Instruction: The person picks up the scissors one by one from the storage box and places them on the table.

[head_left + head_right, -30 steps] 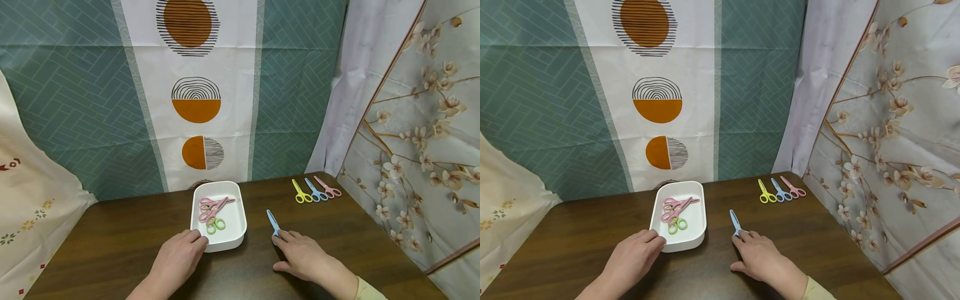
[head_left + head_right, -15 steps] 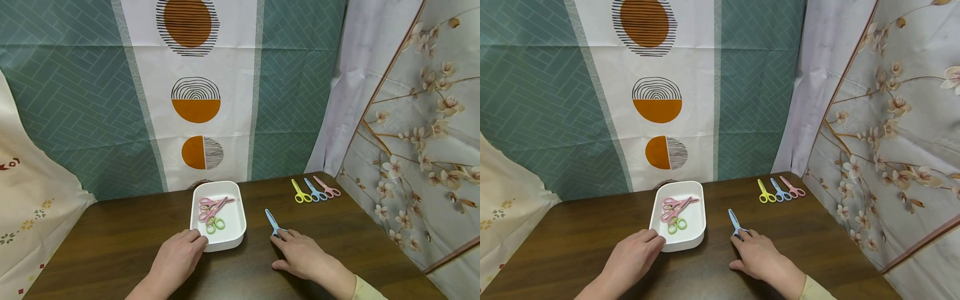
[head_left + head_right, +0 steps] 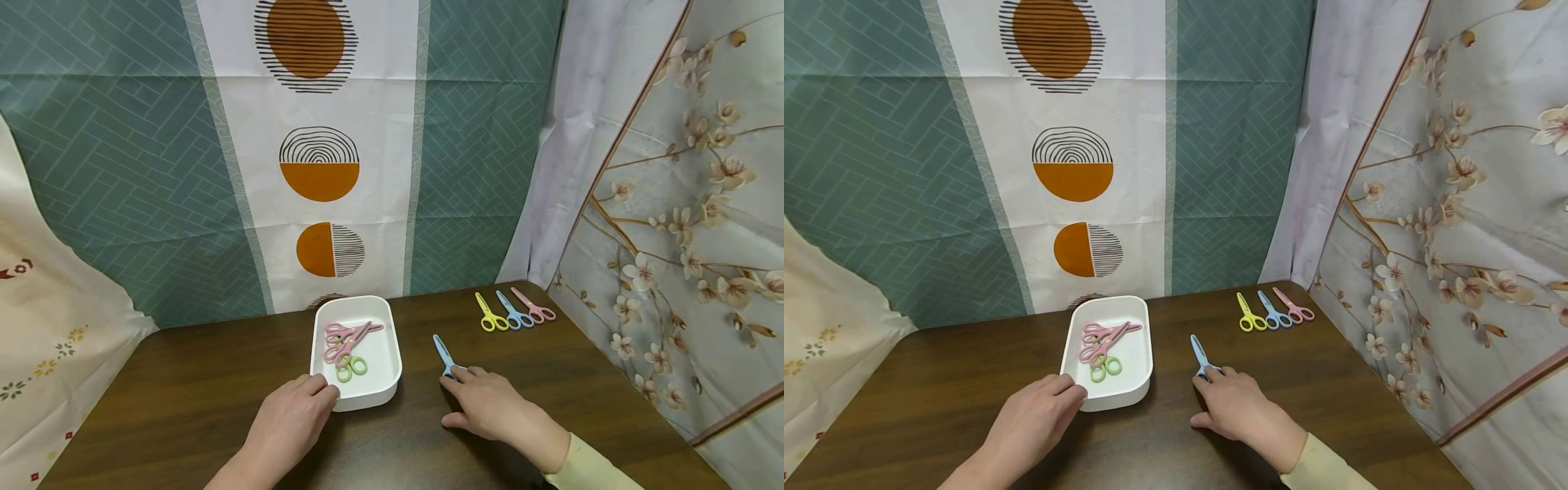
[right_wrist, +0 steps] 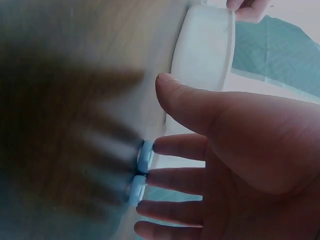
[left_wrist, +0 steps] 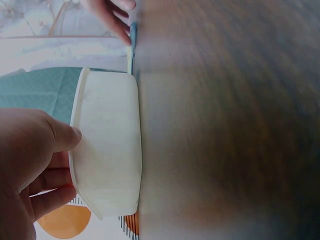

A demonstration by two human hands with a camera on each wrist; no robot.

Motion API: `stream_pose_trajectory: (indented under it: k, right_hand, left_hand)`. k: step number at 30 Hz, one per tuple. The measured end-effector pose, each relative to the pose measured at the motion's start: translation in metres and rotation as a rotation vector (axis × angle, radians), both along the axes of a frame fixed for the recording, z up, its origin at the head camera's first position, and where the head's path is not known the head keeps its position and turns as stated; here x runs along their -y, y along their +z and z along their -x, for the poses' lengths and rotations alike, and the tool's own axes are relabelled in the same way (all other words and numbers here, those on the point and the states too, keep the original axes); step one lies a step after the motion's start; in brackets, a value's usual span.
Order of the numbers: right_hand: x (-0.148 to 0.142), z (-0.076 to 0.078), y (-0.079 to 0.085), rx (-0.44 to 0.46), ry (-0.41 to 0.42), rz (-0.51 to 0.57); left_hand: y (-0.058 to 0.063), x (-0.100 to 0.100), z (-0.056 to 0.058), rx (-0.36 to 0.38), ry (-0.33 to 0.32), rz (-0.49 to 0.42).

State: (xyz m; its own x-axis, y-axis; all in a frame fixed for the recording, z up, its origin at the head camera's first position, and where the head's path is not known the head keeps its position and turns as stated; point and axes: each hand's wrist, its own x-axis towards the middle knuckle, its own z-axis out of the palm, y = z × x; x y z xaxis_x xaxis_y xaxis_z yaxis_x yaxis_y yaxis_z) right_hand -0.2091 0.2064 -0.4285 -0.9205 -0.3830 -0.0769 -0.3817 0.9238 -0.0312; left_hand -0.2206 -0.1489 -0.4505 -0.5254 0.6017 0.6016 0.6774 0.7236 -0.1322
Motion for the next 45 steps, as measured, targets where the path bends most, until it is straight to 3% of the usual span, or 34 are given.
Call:
stream_pose_trajectory:
  k: [32, 45]
  right_hand:
    - [-0.011, 0.072, -0.005, -0.008, -0.099, -0.011]
    - [-0.019, 0.095, -0.004, 0.018, -0.139, -0.025]
  left_hand:
    - [0.0, -0.001, 0.001, -0.014, 0.0, -0.001]
    - [0.001, 0.0, -0.001, 0.016, 0.007, -0.002]
